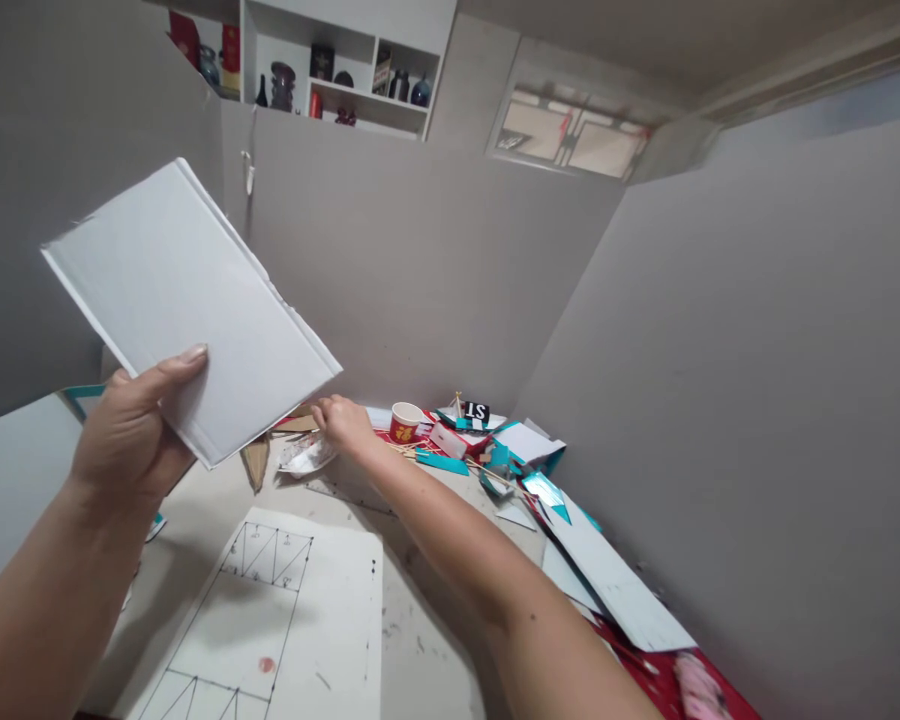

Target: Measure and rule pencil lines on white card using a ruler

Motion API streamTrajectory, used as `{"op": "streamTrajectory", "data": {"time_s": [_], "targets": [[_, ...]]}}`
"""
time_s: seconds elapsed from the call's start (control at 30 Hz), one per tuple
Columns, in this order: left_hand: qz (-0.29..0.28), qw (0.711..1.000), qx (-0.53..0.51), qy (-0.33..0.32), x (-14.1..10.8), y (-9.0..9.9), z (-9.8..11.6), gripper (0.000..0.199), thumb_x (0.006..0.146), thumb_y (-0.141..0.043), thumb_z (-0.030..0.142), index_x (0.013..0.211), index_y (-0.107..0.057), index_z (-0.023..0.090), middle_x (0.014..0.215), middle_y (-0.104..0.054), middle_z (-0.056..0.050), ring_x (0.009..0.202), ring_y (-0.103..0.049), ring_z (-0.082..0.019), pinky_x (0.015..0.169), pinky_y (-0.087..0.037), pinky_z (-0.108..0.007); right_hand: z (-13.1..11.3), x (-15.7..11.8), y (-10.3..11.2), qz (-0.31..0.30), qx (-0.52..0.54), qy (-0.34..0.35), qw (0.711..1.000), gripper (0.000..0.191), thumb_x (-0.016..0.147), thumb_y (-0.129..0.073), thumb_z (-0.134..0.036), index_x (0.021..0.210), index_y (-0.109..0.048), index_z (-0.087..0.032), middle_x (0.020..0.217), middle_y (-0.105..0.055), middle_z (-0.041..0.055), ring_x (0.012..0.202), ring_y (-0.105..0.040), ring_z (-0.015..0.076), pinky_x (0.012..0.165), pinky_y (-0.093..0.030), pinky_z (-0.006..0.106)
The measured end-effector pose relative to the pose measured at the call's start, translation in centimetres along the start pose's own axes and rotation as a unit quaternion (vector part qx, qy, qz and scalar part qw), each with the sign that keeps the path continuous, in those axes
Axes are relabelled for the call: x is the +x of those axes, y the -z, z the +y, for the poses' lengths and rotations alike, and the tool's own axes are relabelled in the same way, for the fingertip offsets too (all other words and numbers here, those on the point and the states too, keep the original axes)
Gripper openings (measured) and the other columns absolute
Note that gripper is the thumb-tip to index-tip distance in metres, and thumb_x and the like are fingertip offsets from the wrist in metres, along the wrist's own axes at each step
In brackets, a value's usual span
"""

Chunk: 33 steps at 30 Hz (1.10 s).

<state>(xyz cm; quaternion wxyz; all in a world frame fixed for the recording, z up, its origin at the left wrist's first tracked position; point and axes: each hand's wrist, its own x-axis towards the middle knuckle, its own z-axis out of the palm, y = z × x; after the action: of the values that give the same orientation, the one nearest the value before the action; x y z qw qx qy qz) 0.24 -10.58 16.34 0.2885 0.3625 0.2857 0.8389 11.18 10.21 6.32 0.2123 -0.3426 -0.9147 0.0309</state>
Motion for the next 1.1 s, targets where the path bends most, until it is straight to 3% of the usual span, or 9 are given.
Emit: {"op": "streamTrajectory", "data": {"time_s": [0.13,0.23,0.37,0.47,0.57,0.7,0.9,1.0,1.1], "targets": [[-0.012,1.000,0.009,0.008,-0.1,-0.3,-0.2,0.032,0.064,-0.082,0.022,0.094,-0.072,0.024,0.097,-0.075,0.000,0.106,-0.067,-0.025,0.089,-0.057,-0.031,2.0,-4.8,3.9,0.033,0.135,-0.069,0.988,0.028,0.096,-0.056,-0.039,0.110,-0.063,-0.016,0.111,-0.065,0.0075,0.097,-0.064,0.0196,0.085,-0.053,0.041],[-0.048,0.998,0.012,0.050,-0.4,-0.5,-1.0,0.037,0.063,-0.084,0.024,0.098,-0.072,0.022,0.098,-0.076,-0.002,0.105,-0.067,-0.024,0.089,-0.056,-0.029,2.5,-9.4,7.1,0.044,0.256,-0.104,0.960,0.049,0.096,-0.042,-0.055,0.092,-0.067,-0.013,0.089,-0.070,0.0079,0.085,-0.067,0.0210,0.076,-0.054,0.036],[-0.131,0.978,0.046,0.157,-1.4,-0.8,-3.9,0.039,0.062,-0.086,0.026,0.097,-0.072,0.017,0.093,-0.077,-0.007,0.093,-0.070,-0.027,0.080,-0.058,-0.033,1.4,-14.8,10.0,0.034,0.419,-0.132,0.898,0.069,0.092,-0.027,-0.068,0.105,-0.066,-0.012,0.094,-0.071,0.0139,0.075,-0.067,0.0188,0.062,-0.055,0.030],[-0.211,0.943,0.080,0.243,-3.0,-1.2,-7.2,0.037,0.067,-0.084,0.029,0.098,-0.071,0.014,0.094,-0.076,-0.008,0.087,-0.071,-0.025,0.080,-0.057,-0.036,0.5,-17.8,10.2,0.019,0.497,-0.146,0.855,0.065,0.086,-0.042,-0.072,0.108,-0.065,-0.015,0.086,-0.069,0.0089,0.065,-0.064,0.0155,0.057,-0.056,0.029],[-0.286,0.902,0.098,0.308,-5.0,-1.4,-10.4,0.031,0.084,-0.070,0.028,0.113,-0.064,0.016,0.106,-0.071,-0.006,0.091,-0.069,-0.020,0.083,-0.056,-0.042,0.4,-20.2,8.8,0.002,0.533,-0.177,0.828,0.053,0.077,-0.065,-0.061,0.104,-0.067,-0.017,0.072,-0.064,0.0015,0.051,-0.056,0.0113,0.044,-0.049,0.024],[-0.326,0.865,0.138,0.355,-7.5,-0.9,-13.3,0.028,0.090,-0.063,0.032,0.113,-0.061,0.016,0.111,-0.066,-0.006,0.094,-0.066,-0.020,0.083,-0.055,-0.042,1.3,-22.7,6.1,-0.040,0.551,-0.229,0.802,0.049,0.076,-0.067,-0.059,0.096,-0.067,-0.014,0.065,-0.063,0.0000,0.046,-0.053,0.0106,0.040,-0.044,0.022],[-0.337,0.812,0.238,0.413,-7.6,-0.1,-14.7,0.030,0.091,-0.060,0.037,0.112,-0.061,0.016,0.106,-0.065,-0.006,0.085,-0.065,-0.017,0.073,-0.056,-0.036,3.1,-26.0,6.1,-0.126,0.540,-0.255,0.792,0.052,0.075,-0.066,-0.062,0.092,-0.067,-0.013,0.073,-0.069,0.0046,0.060,-0.061,0.0141,0.054,-0.047,0.025],[-0.293,0.814,0.297,0.405,-5.9,0.7,-15.0,0.033,0.093,-0.057,0.042,0.115,-0.059,0.017,0.104,-0.065,-0.006,0.082,-0.064,-0.016,0.070,-0.056,-0.035,4.6,-27.2,7.4,-0.158,0.501,-0.262,0.810,0.048,0.074,-0.067,-0.060,0.083,-0.068,-0.013,0.074,-0.070,0.0059,0.061,-0.061,0.0143,0.056,-0.046,0.025],[-0.242,0.815,0.369,0.376,-4.2,1.9,-15.8,0.034,0.093,-0.057,0.041,0.118,-0.058,0.017,0.107,-0.064,-0.006,0.084,-0.064,-0.017,0.071,-0.056,-0.035,6.7,-27.2,8.5,-0.166,0.431,-0.266,0.846,0.042,0.074,-0.070,-0.054,0.065,-0.065,-0.014,0.057,-0.062,0.0024,0.050,-0.053,0.0124,0.049,-0.039,0.024]]}}
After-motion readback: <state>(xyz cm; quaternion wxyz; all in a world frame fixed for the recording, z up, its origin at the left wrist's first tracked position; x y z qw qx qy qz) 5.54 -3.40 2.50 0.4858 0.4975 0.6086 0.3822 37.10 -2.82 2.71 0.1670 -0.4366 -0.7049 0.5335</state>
